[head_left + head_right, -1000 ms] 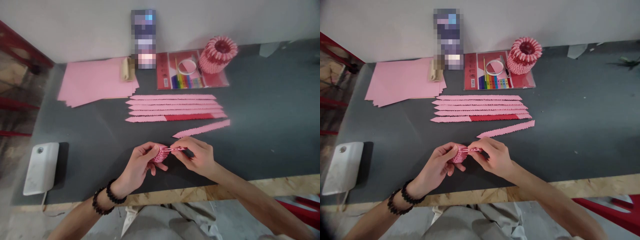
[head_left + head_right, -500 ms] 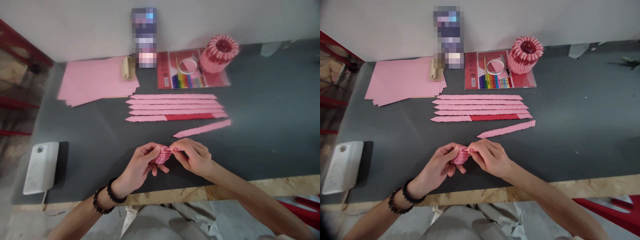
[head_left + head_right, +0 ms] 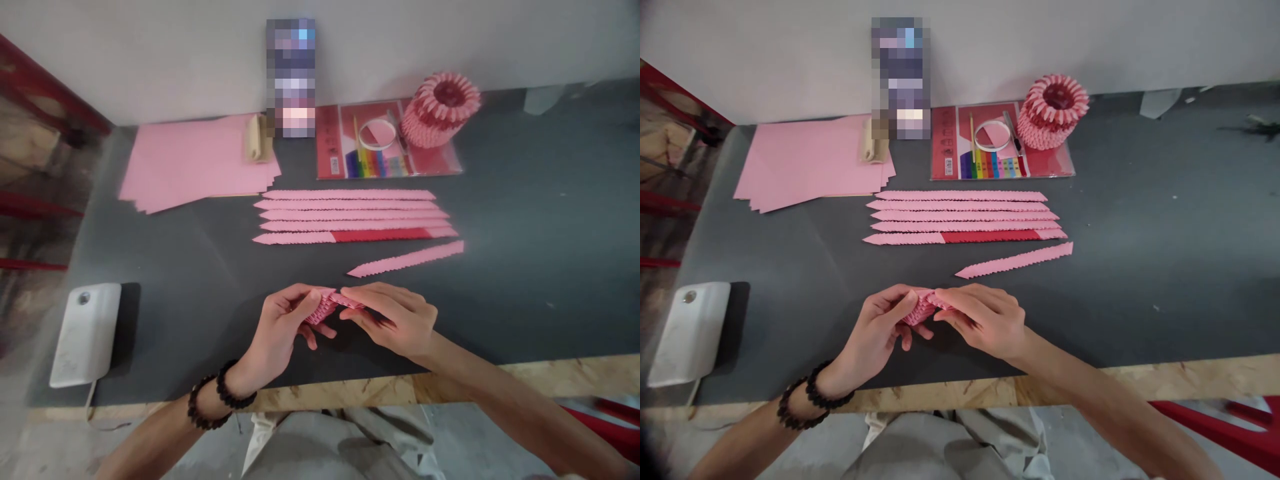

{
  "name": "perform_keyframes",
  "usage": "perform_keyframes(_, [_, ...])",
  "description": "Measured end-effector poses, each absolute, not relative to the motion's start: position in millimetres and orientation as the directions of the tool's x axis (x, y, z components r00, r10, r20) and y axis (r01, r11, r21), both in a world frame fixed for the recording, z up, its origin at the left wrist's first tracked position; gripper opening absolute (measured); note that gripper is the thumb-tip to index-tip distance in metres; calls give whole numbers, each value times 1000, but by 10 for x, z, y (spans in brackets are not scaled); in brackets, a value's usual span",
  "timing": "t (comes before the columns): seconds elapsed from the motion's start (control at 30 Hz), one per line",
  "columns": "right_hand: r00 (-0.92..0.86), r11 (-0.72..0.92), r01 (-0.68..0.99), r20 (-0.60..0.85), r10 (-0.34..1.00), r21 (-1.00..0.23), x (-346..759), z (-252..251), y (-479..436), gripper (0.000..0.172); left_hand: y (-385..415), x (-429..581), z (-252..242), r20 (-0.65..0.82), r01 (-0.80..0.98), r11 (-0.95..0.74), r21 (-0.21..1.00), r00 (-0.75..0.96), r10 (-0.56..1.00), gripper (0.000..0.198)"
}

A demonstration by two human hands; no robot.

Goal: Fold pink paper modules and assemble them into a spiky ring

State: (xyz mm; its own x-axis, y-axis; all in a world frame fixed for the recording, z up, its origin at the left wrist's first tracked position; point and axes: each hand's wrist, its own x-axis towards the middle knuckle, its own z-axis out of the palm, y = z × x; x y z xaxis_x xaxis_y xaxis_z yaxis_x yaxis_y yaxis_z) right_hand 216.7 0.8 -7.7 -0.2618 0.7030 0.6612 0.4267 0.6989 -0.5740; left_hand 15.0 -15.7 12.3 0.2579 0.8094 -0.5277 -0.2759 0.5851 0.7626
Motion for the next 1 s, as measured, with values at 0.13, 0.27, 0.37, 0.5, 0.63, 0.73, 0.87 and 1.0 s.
perform_keyframes(0.13, [-304, 757, 407, 705, 640, -511, 2203, -85, 17, 27, -143, 136, 132, -515, -250, 575, 779, 267, 814, 31])
perform_keyframes(0.27, [-321, 802, 425, 758, 568, -420, 2218, -108, 4, 27, -161, 118, 133, -498, -223, 561, 797, 283, 820, 31])
perform_keyframes(0.37, [-332, 841, 405, 800, 500, -358, 2228, -113, 0, 20, -172, 116, 139, -483, -199, 550, 811, 303, 822, 30])
perform_keyframes(0.5, [-355, 823, 457, 780, 516, -337, 2232, -72, -1, 20, -143, 119, 161, -510, -221, 587, 779, 320, 798, 31])
perform_keyframes(0.63, [-289, 792, 479, 784, 550, -379, 2246, 2, -17, 28, -73, 94, 178, -532, -278, 588, 760, 253, 808, 31])
perform_keyframes(0.73, [-151, 675, 451, 695, 703, -584, 2274, 31, -9, 27, -48, 87, 169, -550, -288, 609, 739, 265, 792, 31])
perform_keyframes(0.87, [-145, 424, 403, 401, 905, -811, 2288, -6, 40, 15, -82, 115, 143, -591, -299, 675, 675, 330, 736, 33])
perform_keyframes(1.0, [-155, 452, 375, 426, 892, -809, 2263, -26, 49, 17, -111, 133, 142, -597, -329, 680, 655, 326, 733, 33])
